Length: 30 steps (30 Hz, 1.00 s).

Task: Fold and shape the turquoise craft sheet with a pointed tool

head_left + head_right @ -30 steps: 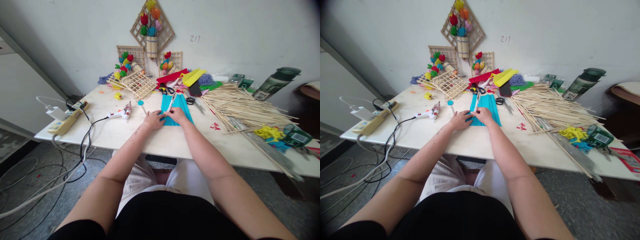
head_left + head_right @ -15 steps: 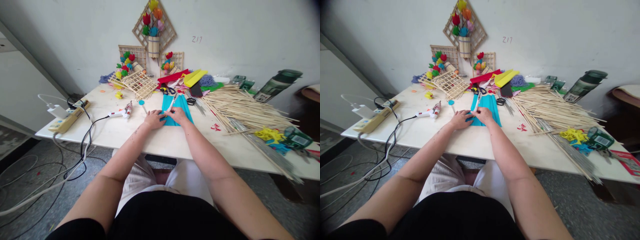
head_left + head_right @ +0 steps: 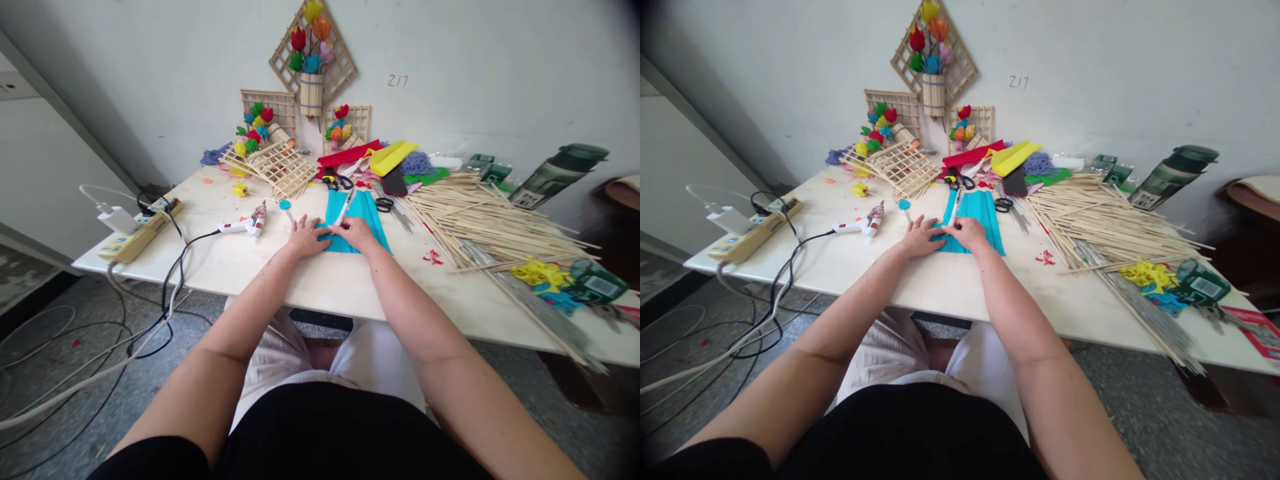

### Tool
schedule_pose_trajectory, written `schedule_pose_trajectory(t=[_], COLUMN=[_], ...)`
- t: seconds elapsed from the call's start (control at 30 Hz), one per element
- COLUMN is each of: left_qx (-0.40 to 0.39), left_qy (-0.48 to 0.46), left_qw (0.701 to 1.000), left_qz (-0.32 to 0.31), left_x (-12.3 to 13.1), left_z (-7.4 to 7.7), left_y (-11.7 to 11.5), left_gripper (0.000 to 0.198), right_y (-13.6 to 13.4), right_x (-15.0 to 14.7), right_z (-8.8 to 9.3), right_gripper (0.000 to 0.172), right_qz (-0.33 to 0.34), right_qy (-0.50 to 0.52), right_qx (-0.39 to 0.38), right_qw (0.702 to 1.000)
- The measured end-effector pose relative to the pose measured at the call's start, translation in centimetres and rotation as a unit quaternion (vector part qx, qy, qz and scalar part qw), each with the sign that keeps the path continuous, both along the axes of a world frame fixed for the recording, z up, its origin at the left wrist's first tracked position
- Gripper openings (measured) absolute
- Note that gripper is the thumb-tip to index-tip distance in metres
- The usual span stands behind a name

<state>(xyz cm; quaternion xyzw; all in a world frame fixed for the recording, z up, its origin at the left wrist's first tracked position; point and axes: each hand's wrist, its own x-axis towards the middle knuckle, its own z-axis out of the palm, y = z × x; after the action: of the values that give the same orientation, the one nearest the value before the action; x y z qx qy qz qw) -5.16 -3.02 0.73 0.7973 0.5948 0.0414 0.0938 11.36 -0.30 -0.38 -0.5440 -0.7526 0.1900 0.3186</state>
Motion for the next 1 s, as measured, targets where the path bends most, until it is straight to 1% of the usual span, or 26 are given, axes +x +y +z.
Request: schedule_pose_trajectory(t=[0.17,0.47,0.6,0.77,1.0], left_qx=[-0.001,0.005,-0.003,0.0,-0.006], left_qy=[-0.009,-0.012,-0.009,-0.005,-0.007], left_qw=[1.0,1.0,1.0,1.0,1.0], left_qz=[0.001,-0.006,0.003,0.011,0.021], left_x=[-0.08,-0.25,-0.26,-0.2,-0.25], left_z=[-0.08,-0.42,-0.22,0.11,0.07], left_y=[0.03,0.33,0.23,0.09,0.37], left_gripper=[0.052,0.053,0.053,0.053,0.058], right_y=[-0.04,0.1,0.04,0.0,-0.1], right_x=[0.0,0.05,0.1,-0.06,-0.31], right_z=[-0.05,0.09,0.06,0.01,-0.17], right_gripper=[0.034,0.03,0.03,0.03,0.027], right_qz=[0.0,-0.013,-0.011,-0.012,0.009], right_qy=[-0.008,-0.035,-0.012,0.022,0.028], right_qx=[0.011,0.016,0.011,0.029,0.001], right_qw=[1.0,0.999,1.0,0.999,1.0])
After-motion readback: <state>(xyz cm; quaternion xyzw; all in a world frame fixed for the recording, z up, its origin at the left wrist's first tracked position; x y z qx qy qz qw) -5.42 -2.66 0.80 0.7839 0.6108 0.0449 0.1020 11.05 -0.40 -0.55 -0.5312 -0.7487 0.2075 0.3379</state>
